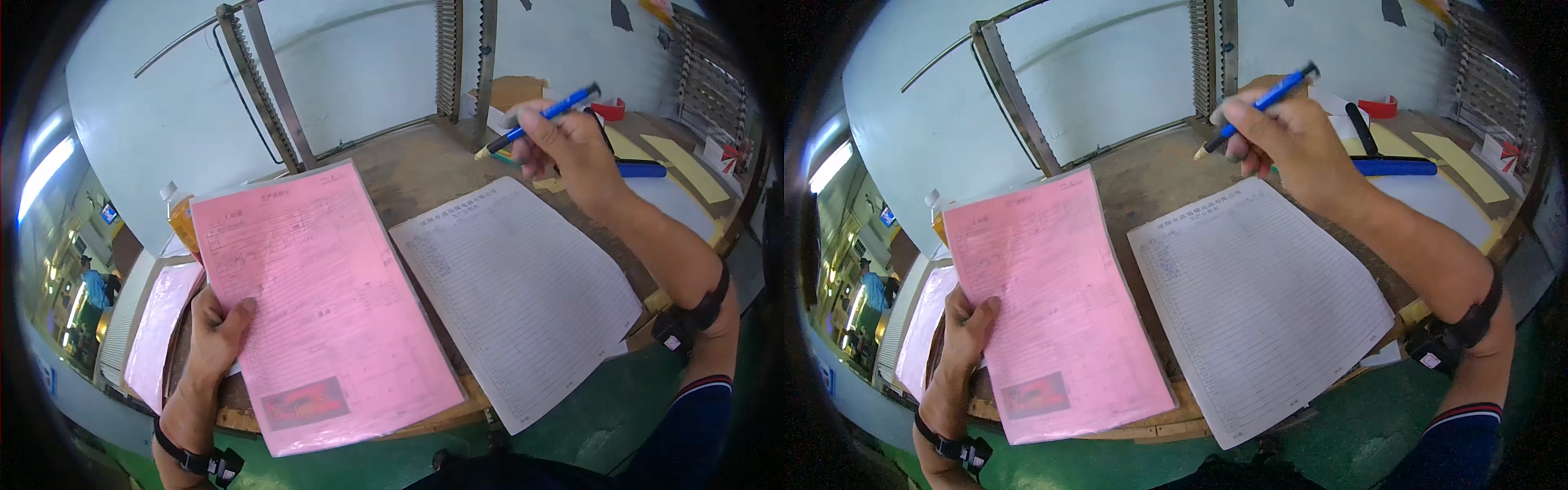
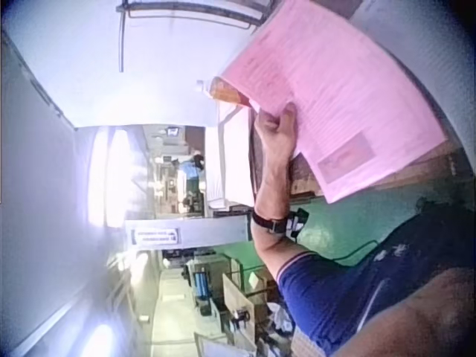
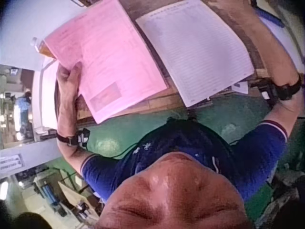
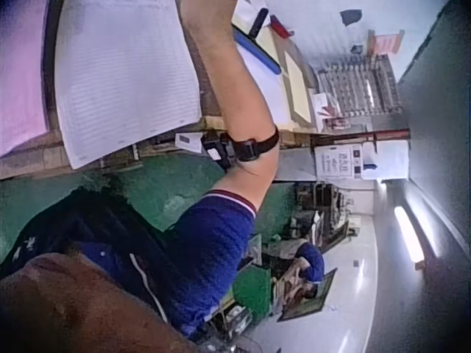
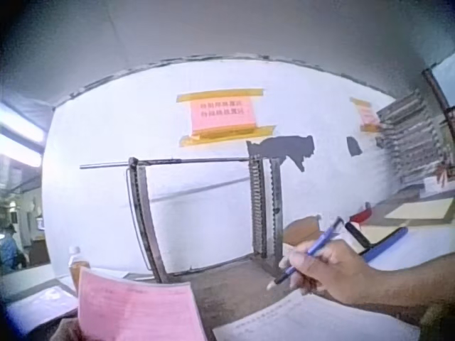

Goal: Recording production info on a log sheet by referring to a production flow card on a workbench.

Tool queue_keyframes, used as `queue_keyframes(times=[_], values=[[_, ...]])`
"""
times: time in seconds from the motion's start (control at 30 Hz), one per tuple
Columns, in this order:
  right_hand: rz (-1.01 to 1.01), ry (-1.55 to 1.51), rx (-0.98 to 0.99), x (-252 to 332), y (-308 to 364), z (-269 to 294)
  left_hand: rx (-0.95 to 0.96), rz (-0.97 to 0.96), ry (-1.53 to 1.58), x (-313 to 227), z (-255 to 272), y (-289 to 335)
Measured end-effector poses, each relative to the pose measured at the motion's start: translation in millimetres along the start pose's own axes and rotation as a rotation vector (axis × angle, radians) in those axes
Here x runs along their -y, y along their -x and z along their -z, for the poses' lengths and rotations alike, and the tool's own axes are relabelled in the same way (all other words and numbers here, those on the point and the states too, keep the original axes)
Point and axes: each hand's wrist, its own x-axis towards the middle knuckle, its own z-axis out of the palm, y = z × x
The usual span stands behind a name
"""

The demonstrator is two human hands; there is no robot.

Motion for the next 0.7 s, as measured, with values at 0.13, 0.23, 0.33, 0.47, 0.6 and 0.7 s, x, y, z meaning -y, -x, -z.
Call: queue_keyframes(times=[0.13, 0.23, 0.33, 0.47, 0.6, 0.7], values=[[-0.010, -0.073, 0.014, -28.4, 11.5, 2.6, -0.030, 0.000, 0.007, -4.6, -4.3, -5.0], [-0.009, -0.041, 0.089, -29.0, 14.3, 2.3, -0.013, 0.030, -0.009, -2.8, 2.4, -3.3], [-0.024, -0.007, 0.125, -26.8, 16.8, 3.4, 0.007, 0.046, 0.001, -1.2, 2.0, -5.8], [-0.083, -0.021, 0.097, -29.5, 16.6, 4.9, 0.002, 0.023, 0.025, 0.2, 2.3, -6.7], [-0.077, -0.062, 0.086, -34.8, 12.8, 8.2, 0.020, 0.052, 0.012, -1.5, 6.0, -7.0], [-0.104, -0.116, 0.064, -37.4, 10.2, 9.7, 0.021, 0.055, 0.011, -1.0, 5.7, -7.6]])
